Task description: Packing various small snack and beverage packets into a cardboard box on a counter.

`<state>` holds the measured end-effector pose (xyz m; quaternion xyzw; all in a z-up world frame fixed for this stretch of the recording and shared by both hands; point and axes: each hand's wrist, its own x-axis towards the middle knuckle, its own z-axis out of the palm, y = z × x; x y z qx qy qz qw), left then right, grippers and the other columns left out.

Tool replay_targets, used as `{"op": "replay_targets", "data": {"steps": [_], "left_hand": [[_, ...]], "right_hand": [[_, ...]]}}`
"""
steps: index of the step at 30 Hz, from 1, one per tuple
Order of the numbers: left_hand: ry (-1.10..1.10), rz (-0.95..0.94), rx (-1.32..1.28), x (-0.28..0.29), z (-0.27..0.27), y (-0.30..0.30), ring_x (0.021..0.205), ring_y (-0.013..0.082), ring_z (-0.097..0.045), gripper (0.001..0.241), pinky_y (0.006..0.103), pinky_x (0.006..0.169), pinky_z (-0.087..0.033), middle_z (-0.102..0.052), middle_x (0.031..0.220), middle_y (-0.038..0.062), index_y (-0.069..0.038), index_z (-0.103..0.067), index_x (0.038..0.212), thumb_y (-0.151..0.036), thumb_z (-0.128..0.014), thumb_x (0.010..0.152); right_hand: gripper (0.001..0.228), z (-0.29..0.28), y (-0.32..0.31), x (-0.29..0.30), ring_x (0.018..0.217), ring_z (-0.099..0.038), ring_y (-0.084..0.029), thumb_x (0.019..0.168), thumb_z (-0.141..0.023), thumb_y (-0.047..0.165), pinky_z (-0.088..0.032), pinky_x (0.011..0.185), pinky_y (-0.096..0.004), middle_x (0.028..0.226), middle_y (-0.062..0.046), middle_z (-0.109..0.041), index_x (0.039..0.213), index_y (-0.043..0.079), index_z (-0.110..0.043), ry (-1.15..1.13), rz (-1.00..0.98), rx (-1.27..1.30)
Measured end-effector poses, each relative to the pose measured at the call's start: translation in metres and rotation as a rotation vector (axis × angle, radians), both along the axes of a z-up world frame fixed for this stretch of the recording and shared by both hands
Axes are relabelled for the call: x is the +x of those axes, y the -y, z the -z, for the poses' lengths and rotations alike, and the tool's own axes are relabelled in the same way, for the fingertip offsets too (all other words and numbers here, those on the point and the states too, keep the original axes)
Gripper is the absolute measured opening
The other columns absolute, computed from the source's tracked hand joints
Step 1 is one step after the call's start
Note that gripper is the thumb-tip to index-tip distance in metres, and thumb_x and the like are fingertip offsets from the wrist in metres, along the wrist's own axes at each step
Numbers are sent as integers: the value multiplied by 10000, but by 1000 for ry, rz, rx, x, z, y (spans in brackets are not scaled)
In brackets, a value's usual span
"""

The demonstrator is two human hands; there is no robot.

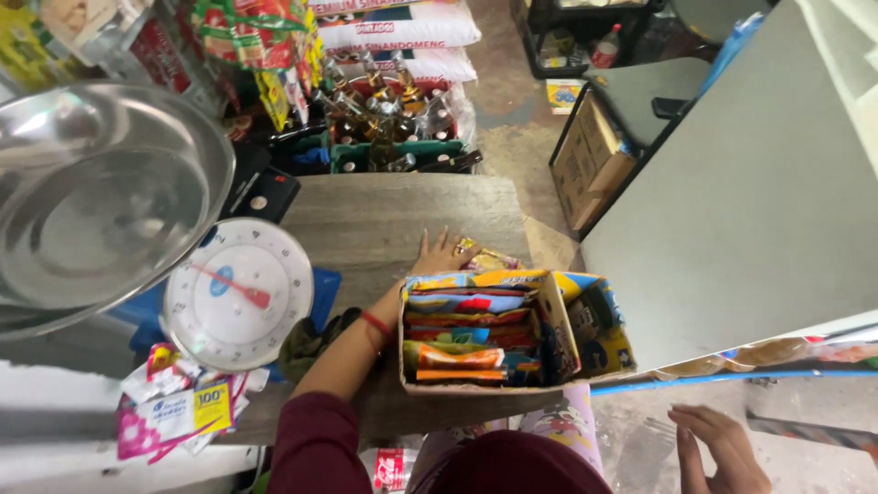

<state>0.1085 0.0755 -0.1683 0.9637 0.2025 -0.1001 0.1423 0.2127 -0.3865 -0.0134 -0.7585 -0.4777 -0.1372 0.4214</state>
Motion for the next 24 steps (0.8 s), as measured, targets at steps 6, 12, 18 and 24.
{"op": "replay_targets", "data": {"steps": [6,12,18,24], "left_hand": [[266,-25,-33,-12,-25,-5,1351,446,-430,781,759,1095,-172,-509,1394,263,-269,-449,1485,-688,-605,844],[449,-354,-609,-49,-55,-15,1153,273,-677,742,378,906,-604,-644,1338,146,-163,-520,1424,-207,-842,757],[902,-635,-715,-87,-122,14,958,223,-736,431,272,628,-674,-717,1136,106,-115,-599,1140,-134,-848,789],[1410,-647,-698,-105,-162,34,1162,238,-675,510,353,725,-656,-644,1273,114,-141,-527,1252,-132,-815,832]], "right_hand": [[143,19,2,6,1000,-733,-210,931,-667,33,-569,940,-311,1044,-96,-780,1020,43,-778,-113,57,-199],[134,23,-6,12,1017,-704,-179,934,-651,59,-535,972,-290,1038,-55,-766,985,75,-774,-141,-78,-104],[208,-7,-20,35,1077,-720,-139,1001,-584,153,-495,1067,-285,1083,-30,-791,1051,93,-777,-306,-161,-102],[239,-79,-104,37,1179,-690,-173,958,-622,137,-484,1079,-311,1214,-50,-754,1167,77,-719,-286,-406,-130]]}}
